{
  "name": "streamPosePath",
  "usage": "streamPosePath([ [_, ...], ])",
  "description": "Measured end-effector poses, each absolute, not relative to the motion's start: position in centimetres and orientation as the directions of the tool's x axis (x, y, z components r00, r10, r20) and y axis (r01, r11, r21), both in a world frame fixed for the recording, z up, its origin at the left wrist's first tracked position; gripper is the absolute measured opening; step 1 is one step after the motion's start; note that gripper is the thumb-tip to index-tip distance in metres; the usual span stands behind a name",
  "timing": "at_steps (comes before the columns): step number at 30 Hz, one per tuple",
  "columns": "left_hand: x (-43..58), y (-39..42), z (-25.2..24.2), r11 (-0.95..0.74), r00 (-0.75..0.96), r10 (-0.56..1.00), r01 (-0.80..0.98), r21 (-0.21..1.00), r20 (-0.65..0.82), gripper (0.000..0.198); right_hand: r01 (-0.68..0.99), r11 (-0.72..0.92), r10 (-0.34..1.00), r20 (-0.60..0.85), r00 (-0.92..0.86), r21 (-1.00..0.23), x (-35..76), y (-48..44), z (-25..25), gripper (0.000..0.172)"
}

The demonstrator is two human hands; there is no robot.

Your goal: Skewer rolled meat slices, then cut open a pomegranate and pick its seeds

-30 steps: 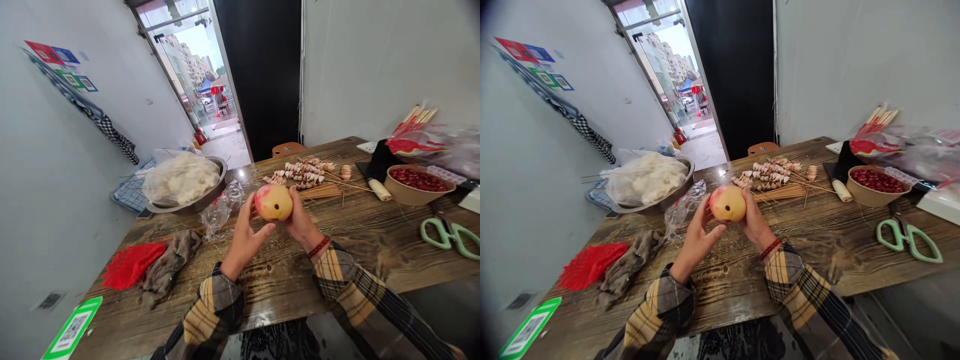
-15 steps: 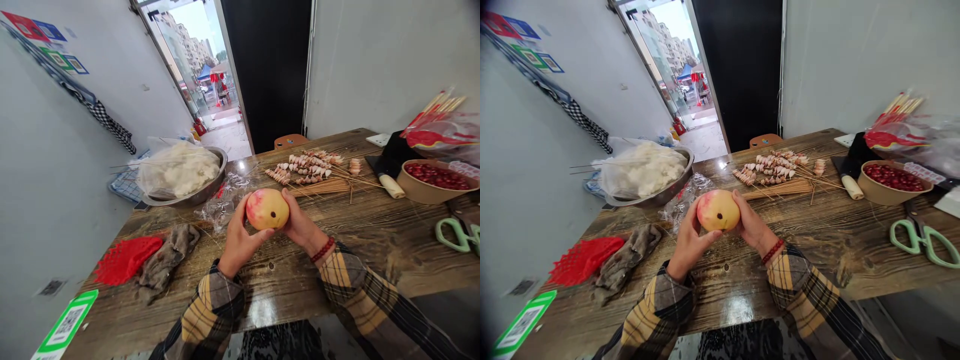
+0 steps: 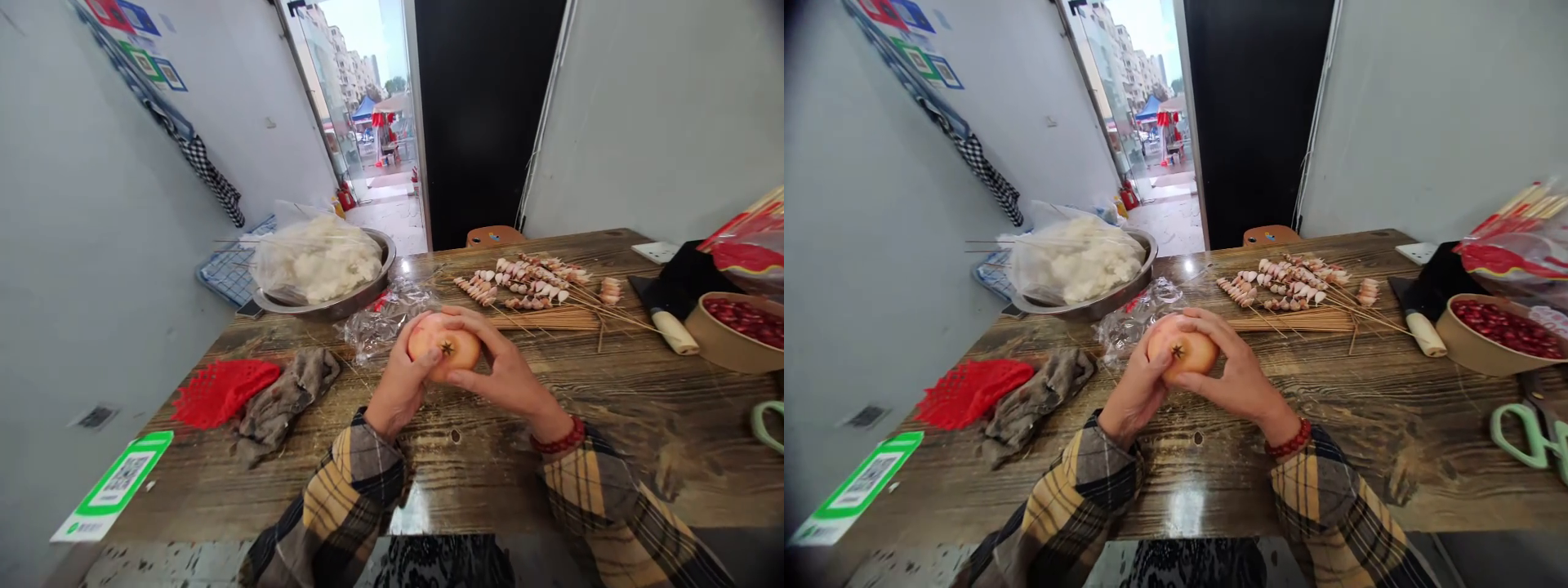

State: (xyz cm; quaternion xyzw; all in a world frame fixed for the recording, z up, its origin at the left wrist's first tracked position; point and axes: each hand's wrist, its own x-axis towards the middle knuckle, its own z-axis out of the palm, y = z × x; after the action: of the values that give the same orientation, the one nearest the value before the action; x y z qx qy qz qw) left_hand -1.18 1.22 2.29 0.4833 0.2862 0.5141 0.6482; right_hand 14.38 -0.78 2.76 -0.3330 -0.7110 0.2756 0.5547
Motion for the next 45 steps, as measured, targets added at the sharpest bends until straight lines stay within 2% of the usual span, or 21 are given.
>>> streamPosePath([
  [8,-1.2,0.9,2.2,-0.252,0.199,0.938,-0.161,0.954,0.282,0.063,0.193,0.658,0.753,0.637,-0.166,-0.728,14.6,-1.0,2.6,0.048],
  [14,-1.2,1.0,1.9,-0.306,0.162,0.935,-0.079,0.949,0.315,0.055,0.217,0.660,0.751,0.640,-0.161,-0.719,14.2,-1.3,2.6,0.043],
  [17,-1.1,1.1,1.8,-0.331,0.147,0.933,-0.003,0.944,0.327,0.056,0.191,0.587,0.810,0.567,-0.150,-0.787,14.4,-0.8,2.1,0.041],
  [21,-1.1,0.9,2.3,-0.387,0.153,0.919,0.169,0.906,0.364,0.069,0.069,0.406,0.912,0.400,-0.091,-0.911,14.7,-0.1,1.3,0.045],
  [24,-1.1,0.8,2.6,-0.411,0.190,0.909,0.251,0.876,0.372,0.075,0.044,0.367,0.929,0.364,-0.069,-0.929,14.5,0.1,1.0,0.046],
  [27,-1.1,0.9,2.4,-0.366,0.216,0.920,0.173,0.914,0.328,0.074,0.150,0.428,0.899,0.437,0.031,-0.891,14.1,0.0,0.8,0.045],
  [30,-0.9,1.1,2.0,-0.276,0.202,0.943,0.039,0.960,0.263,0.078,0.236,0.493,0.856,0.516,0.045,-0.838,14.0,0.0,0.8,0.049],
  [32,-0.8,1.0,2.0,-0.235,0.203,0.952,0.005,0.972,0.229,0.079,0.221,0.498,0.860,0.509,-0.008,-0.838,14.1,0.0,0.8,0.051],
  [35,-0.8,0.8,2.2,-0.225,0.206,0.955,0.043,0.973,0.212,0.072,0.184,0.474,0.880,0.472,-0.057,-0.861,14.4,0.0,0.9,0.053],
  [39,-1.0,0.6,2.5,-0.269,0.218,0.945,0.085,0.960,0.245,0.063,0.143,0.461,0.886,0.463,-0.020,-0.876,14.3,-0.3,1.1,0.050],
  [45,-1.2,1.2,1.8,-0.250,0.208,0.951,0.089,0.964,0.227,0.062,0.028,0.420,0.908,0.420,0.005,-0.907,13.8,0.0,0.4,0.045],
])
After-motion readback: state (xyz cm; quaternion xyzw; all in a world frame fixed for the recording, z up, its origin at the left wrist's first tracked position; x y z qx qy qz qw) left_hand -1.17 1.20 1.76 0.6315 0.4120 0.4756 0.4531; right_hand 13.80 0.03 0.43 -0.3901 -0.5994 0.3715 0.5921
